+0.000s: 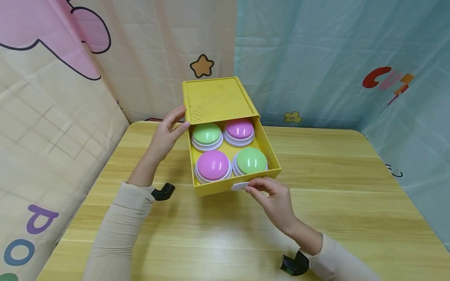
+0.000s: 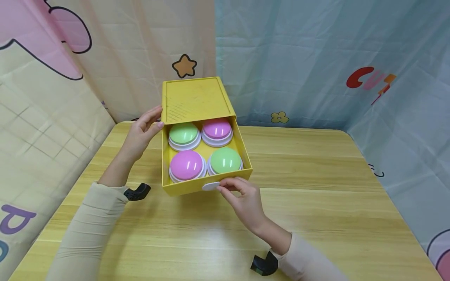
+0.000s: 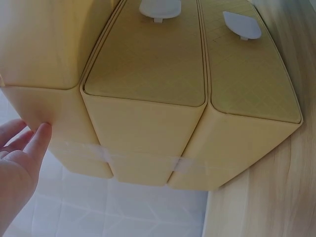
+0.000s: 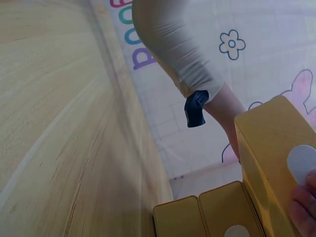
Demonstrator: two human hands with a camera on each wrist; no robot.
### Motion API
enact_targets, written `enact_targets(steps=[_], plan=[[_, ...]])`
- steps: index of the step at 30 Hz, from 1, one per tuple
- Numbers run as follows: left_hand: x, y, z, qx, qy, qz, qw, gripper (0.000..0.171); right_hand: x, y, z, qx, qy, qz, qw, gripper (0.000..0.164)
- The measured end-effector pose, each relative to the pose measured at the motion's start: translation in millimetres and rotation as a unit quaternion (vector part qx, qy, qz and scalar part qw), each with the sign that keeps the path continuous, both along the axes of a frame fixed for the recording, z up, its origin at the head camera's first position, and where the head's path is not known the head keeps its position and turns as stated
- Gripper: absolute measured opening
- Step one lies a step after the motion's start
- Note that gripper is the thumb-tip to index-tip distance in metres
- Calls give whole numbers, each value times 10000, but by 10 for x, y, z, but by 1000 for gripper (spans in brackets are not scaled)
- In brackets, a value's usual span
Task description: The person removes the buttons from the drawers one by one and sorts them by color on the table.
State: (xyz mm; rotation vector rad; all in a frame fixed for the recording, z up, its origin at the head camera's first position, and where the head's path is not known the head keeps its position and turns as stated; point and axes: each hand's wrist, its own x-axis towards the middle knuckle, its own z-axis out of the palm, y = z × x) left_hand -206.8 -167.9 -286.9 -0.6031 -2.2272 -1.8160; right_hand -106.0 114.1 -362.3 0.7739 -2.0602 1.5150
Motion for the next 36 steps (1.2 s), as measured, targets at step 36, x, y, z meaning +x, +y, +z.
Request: enact_targets(steps=[36], plan=[[-173, -65, -214, 238, 2, -11, 9997, 49, -786, 400, 994, 3101, -717, 1813, 9305, 72]])
